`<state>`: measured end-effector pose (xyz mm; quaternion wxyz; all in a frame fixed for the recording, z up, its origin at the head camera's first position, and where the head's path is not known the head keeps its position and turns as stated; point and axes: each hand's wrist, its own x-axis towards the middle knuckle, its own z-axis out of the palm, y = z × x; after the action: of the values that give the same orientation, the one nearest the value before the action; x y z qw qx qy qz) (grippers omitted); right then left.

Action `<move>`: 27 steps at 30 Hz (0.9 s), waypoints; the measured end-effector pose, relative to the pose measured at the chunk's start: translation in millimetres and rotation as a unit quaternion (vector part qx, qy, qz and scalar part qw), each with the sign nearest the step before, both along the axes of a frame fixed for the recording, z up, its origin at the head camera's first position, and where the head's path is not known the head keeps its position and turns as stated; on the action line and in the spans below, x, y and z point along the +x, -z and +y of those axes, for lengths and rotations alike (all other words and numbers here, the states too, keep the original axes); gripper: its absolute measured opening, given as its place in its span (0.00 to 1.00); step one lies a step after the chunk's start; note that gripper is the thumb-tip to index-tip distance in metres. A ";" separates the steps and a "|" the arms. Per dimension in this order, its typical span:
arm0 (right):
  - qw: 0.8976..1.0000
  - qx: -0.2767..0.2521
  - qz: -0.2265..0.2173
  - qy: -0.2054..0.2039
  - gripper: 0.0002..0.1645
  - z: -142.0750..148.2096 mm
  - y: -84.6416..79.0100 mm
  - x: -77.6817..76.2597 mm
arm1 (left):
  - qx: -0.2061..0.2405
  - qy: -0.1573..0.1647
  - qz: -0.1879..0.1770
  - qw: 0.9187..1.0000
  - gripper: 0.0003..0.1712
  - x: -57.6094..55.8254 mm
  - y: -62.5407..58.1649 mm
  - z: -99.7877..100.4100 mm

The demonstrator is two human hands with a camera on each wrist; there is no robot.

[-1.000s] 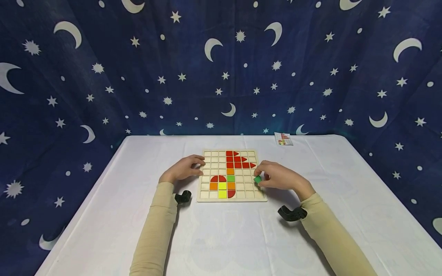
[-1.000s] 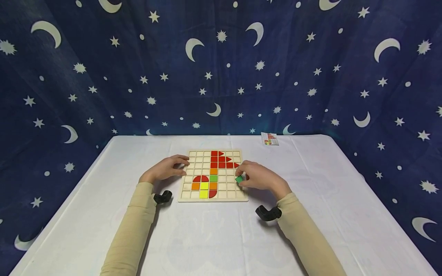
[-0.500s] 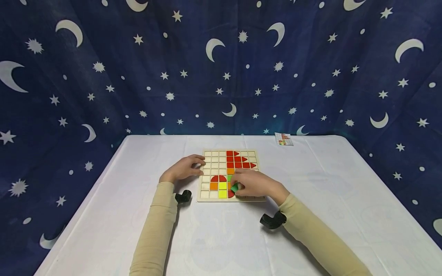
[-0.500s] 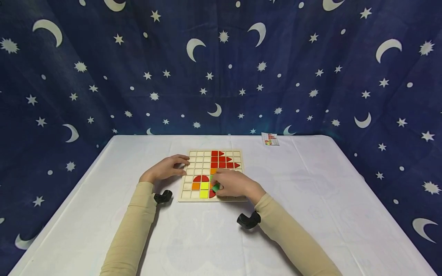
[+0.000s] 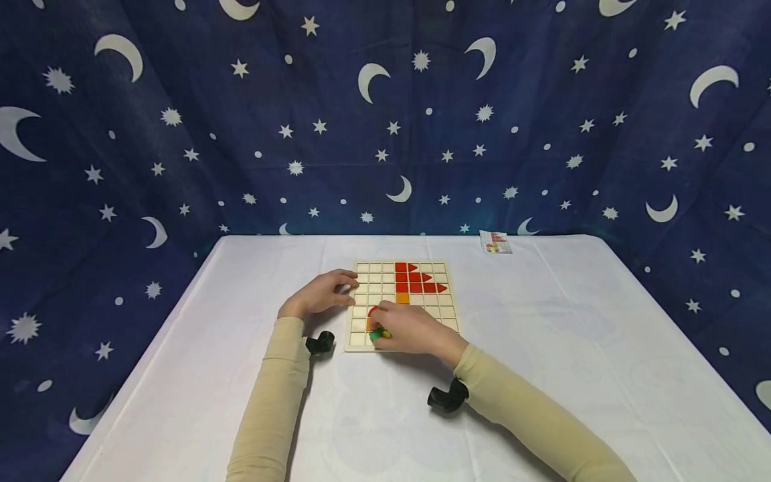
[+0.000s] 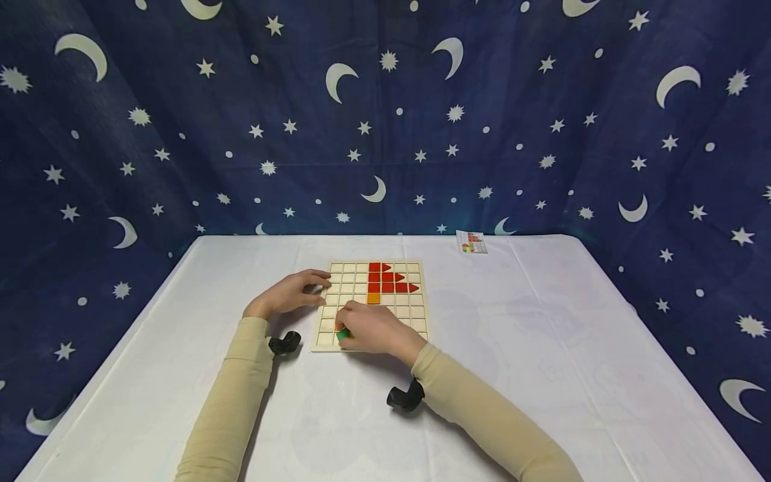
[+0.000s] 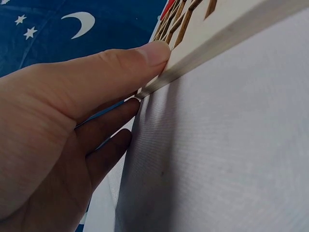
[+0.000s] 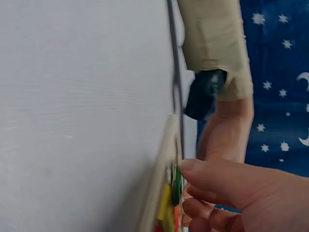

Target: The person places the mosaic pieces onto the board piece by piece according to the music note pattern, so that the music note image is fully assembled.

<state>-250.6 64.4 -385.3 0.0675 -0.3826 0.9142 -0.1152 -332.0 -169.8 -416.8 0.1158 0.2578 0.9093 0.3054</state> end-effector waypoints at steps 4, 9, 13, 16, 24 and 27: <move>1.000 0.014 0.011 -0.006 0.08 -3.4 5.1 1.1 | -0.001 0.000 0.001 1.000 0.25 0.8 0.8 -0.2; 1.000 0.011 0.021 -0.009 0.07 -4.3 6.0 1.1 | -0.002 -0.009 -0.004 1.000 0.25 0.6 0.7 -0.1; 0.999 0.022 0.022 -0.014 0.09 -3.8 5.0 1.1 | -0.001 -0.004 -0.001 1.000 0.25 0.6 0.4 -0.3; 0.999 0.026 0.020 -0.017 0.09 -4.0 4.3 1.3 | 0.000 -0.002 0.000 1.000 0.25 0.7 0.0 -0.4; 0.999 0.021 0.030 -0.021 0.04 -7.7 6.3 -0.1 | 0.002 -0.002 0.002 1.000 0.25 0.3 0.0 -1.1; 0.999 0.020 0.033 -0.020 0.03 -8.6 7.3 -0.7 | 0.004 -0.001 0.001 1.000 0.25 -0.6 0.1 -1.2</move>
<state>-251.3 55.8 -392.6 0.0476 -0.4025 0.9104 -0.0832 -332.6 -171.0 -416.9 0.1135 0.2573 0.9086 0.3088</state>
